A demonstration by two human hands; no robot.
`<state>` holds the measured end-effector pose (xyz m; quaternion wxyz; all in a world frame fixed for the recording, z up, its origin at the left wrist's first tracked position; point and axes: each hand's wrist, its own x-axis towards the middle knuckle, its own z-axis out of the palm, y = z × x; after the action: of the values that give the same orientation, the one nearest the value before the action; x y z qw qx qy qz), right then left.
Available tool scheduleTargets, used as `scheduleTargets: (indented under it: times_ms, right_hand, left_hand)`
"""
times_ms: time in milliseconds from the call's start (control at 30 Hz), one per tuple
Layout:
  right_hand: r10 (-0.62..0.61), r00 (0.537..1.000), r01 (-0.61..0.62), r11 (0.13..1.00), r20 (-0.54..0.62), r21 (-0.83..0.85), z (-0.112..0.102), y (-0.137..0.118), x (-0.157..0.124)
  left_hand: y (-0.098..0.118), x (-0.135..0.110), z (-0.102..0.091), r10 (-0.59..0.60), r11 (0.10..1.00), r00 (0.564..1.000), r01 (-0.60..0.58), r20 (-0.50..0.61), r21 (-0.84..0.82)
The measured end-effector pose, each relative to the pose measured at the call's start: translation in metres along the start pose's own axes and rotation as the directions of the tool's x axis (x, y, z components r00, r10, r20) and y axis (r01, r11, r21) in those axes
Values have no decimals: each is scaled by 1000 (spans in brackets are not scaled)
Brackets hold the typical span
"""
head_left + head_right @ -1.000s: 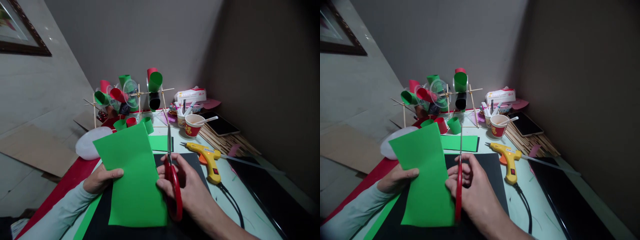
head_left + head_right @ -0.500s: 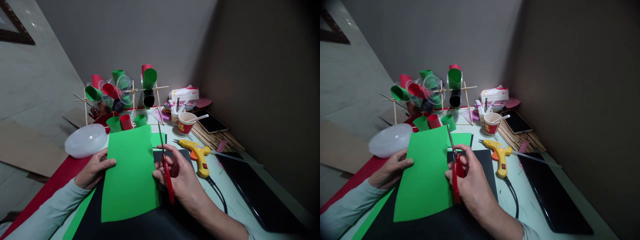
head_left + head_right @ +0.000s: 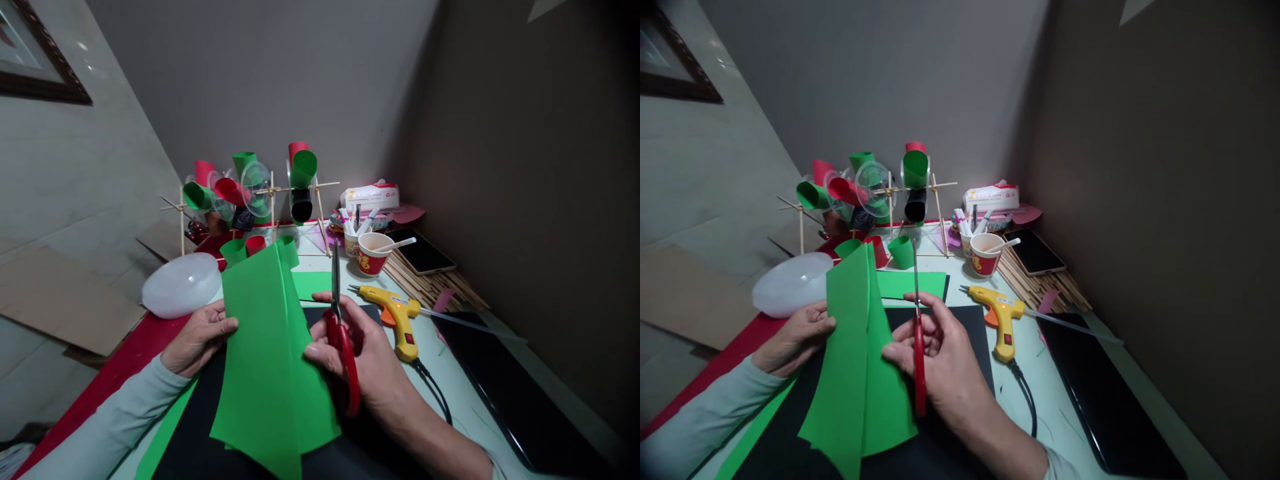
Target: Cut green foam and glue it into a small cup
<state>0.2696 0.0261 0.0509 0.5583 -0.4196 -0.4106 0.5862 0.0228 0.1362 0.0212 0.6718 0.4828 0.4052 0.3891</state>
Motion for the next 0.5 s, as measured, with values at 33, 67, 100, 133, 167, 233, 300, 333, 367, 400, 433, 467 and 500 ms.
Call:
scheduleTargets:
  times_ms: [33,67,100,133,167,233,300,333,367,400,433,467,500]
  right_hand:
    - [-2,1000,2,1000,-4,-6,0,-1,0]
    - [-1,1000,1,1000,-11,-11,0,-2,-1]
    - [-3,1000,3,1000,-20,-16,0,-3,-1]
    - [-12,999,11,1000,-34,-23,0,-4,-1]
    - [-30,998,29,999,-52,-34,0,-5,0]
    - [-93,990,85,993,-101,-81,-3,-7,2]
    - [-164,976,141,977,-142,-160,-8,-7,5]
    - [-195,968,161,964,-155,-211,-11,-6,7]
    - [-219,962,172,950,-164,-261,-14,-4,9]
    - [-236,957,177,935,-168,-306,-18,-2,11]
    - [-249,953,178,922,-173,-344,-21,1,13]
    - [-258,950,176,910,-178,-375,-25,5,16]
    - [-264,947,175,902,-184,-396,-28,8,19]
  left_hand:
    - [0,0,0,-5,1000,1000,5,4,-1]
    - [1,0,0,-7,1000,1000,7,3,-2]
    - [2,0,0,-6,1000,1000,6,-3,-3]
    - [3,1,-1,-4,1000,1000,4,-14,-3]
    - [4,1,-2,0,1000,1000,0,-27,-4]
    - [8,3,-5,6,1000,998,-6,-55,-8]
    - [12,4,-9,9,1000,997,-11,-80,-19]
    - [14,5,-12,14,999,996,-17,-93,-29]
    - [16,5,-15,20,999,994,-25,-108,-42]
    - [19,6,-18,29,998,992,-36,-126,-56]
    - [22,6,-21,37,996,989,-48,-145,-71]
    - [25,6,-25,42,995,986,-57,-164,-86]
    - [28,6,-29,44,993,982,-63,-182,-100]
